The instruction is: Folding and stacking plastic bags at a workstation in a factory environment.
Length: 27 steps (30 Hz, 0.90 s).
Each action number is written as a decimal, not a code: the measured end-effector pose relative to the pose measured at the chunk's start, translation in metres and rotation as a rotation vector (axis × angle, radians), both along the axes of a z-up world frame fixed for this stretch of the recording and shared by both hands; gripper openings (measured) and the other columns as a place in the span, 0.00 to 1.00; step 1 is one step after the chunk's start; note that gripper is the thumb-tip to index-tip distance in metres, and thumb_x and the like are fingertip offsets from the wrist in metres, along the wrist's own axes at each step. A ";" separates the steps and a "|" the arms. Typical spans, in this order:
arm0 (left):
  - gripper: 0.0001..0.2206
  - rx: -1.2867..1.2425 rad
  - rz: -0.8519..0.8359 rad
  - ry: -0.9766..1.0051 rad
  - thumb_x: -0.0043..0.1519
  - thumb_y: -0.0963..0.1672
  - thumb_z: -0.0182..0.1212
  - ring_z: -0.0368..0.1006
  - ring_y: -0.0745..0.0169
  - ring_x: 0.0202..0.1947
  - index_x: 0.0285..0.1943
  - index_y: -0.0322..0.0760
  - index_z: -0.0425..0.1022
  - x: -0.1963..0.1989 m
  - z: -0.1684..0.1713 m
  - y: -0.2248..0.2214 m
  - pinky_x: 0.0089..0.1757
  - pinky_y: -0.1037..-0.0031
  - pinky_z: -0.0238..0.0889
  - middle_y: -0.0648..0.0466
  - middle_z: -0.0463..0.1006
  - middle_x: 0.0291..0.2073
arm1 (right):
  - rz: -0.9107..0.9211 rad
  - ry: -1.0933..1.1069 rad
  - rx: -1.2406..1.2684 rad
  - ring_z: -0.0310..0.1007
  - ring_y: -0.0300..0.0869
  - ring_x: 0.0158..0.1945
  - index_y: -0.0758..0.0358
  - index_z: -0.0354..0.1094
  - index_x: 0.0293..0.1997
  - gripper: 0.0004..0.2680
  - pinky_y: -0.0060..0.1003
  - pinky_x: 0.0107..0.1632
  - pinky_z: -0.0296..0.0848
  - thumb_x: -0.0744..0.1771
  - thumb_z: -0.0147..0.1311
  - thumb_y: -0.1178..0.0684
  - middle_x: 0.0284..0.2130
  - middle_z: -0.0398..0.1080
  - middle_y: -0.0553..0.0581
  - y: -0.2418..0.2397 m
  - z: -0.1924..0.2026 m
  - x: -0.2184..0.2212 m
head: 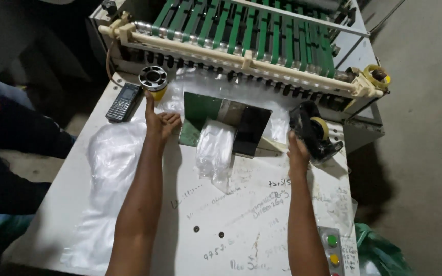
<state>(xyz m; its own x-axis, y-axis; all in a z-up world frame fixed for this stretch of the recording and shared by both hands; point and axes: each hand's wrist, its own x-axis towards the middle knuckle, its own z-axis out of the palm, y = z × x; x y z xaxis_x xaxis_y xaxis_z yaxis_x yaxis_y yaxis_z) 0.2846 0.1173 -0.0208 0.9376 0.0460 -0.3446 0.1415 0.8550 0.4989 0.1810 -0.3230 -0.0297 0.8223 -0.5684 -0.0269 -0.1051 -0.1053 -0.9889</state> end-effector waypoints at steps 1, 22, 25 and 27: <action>0.72 -0.008 -0.006 0.037 0.44 0.69 0.67 0.31 0.22 0.77 0.78 0.20 0.21 -0.012 0.027 -0.003 0.70 0.40 0.28 0.22 0.27 0.74 | 0.041 0.002 0.067 0.68 0.58 0.62 0.72 0.63 0.67 0.35 0.53 0.60 0.66 0.66 0.61 0.25 0.58 0.67 0.73 0.007 0.020 0.004; 0.29 0.963 0.332 0.201 0.45 0.46 0.81 0.80 0.43 0.46 0.56 0.38 0.76 0.142 -0.100 -0.031 0.48 0.53 0.70 0.44 0.81 0.42 | 0.153 -0.104 -0.101 0.66 0.34 0.23 0.65 0.73 0.24 0.09 0.37 0.29 0.65 0.57 0.73 0.54 0.16 0.70 0.55 -0.034 -0.125 0.203; 0.27 1.048 0.554 0.008 0.45 0.44 0.79 0.80 0.51 0.49 0.55 0.42 0.75 0.111 -0.097 -0.022 0.52 0.61 0.68 0.49 0.83 0.41 | -0.057 -0.210 -0.169 0.71 0.65 0.56 0.78 0.66 0.54 0.20 0.59 0.54 0.69 0.60 0.68 0.62 0.46 0.72 0.78 0.009 -0.021 0.093; 0.22 1.177 0.652 -0.122 0.49 0.43 0.75 0.79 0.48 0.49 0.54 0.43 0.77 0.048 -0.043 -0.018 0.50 0.60 0.69 0.48 0.82 0.41 | -0.013 -0.357 -0.591 0.71 0.69 0.51 0.82 0.67 0.51 0.18 0.61 0.52 0.69 0.58 0.63 0.64 0.43 0.71 0.80 0.000 -0.008 0.042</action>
<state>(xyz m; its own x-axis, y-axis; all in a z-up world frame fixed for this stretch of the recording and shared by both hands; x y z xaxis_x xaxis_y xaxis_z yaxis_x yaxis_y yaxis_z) 0.3324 0.0993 -0.0641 0.6536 0.6990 0.2901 -0.2200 -0.1912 0.9566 0.2231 -0.3228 -0.0381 0.7165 -0.4142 0.5613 0.2111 -0.6382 -0.7403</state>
